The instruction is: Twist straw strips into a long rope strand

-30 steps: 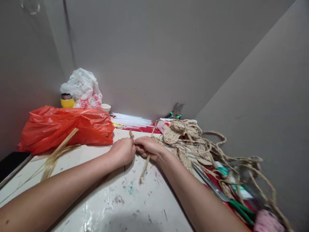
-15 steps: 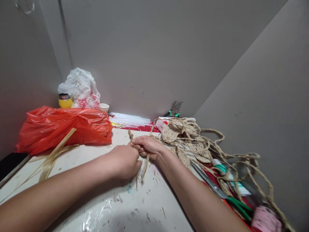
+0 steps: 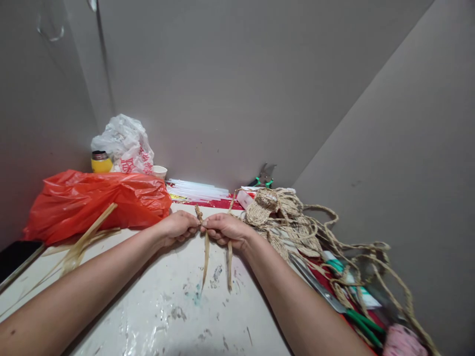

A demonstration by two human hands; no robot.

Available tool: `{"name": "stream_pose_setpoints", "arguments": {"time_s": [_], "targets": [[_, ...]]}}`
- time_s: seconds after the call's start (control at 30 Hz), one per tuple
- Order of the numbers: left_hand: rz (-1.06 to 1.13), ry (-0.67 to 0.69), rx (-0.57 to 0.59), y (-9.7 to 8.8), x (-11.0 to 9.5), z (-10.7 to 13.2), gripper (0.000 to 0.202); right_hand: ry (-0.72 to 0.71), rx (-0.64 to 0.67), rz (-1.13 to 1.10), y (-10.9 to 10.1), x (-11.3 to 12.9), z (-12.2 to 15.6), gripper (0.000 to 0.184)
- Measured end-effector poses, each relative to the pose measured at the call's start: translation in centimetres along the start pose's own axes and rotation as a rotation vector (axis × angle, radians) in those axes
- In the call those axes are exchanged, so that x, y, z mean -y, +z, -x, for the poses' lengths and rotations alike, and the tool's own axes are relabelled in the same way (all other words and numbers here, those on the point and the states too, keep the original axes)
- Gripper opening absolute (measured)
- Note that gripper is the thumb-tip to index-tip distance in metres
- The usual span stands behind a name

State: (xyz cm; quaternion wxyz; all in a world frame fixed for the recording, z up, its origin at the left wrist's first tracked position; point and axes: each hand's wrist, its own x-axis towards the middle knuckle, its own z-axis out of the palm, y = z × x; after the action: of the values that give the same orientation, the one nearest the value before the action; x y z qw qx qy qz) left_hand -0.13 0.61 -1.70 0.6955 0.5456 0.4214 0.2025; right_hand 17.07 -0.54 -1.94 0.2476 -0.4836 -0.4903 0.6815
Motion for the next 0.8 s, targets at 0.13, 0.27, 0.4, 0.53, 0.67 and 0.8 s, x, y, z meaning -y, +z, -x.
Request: {"name": "stream_pose_setpoints", "arguments": {"time_s": [0.13,0.27,0.4,0.53,0.67,0.8], "targets": [[-0.163,0.029,-0.040,-0.6,-0.1,-0.2,0.016,-0.035,-0.062,0.216,0.2,0.3,0.3,0.014],[-0.236,0.009,-0.095,-0.3,-0.2,-0.2,0.024,-0.095,-0.181,0.445,1.0,0.5,0.6,0.021],[-0.324,0.016,-0.177,0.0,-0.1,-0.3,0.025,-0.170,-0.308,0.667,1.7,0.6,0.7,0.025],[-0.358,0.012,-0.194,0.0,0.0,-0.5,0.019,-0.234,-0.391,0.849,1.9,0.5,0.8,0.020],[-0.327,-0.024,-0.165,-0.2,-0.1,-0.6,0.022,-0.282,-0.435,0.977,2.0,0.4,0.9,0.017],[-0.290,-0.018,-0.118,-0.6,0.0,-0.9,0.026,-0.289,-0.453,1.063,2.3,0.3,1.0,0.020]]}}
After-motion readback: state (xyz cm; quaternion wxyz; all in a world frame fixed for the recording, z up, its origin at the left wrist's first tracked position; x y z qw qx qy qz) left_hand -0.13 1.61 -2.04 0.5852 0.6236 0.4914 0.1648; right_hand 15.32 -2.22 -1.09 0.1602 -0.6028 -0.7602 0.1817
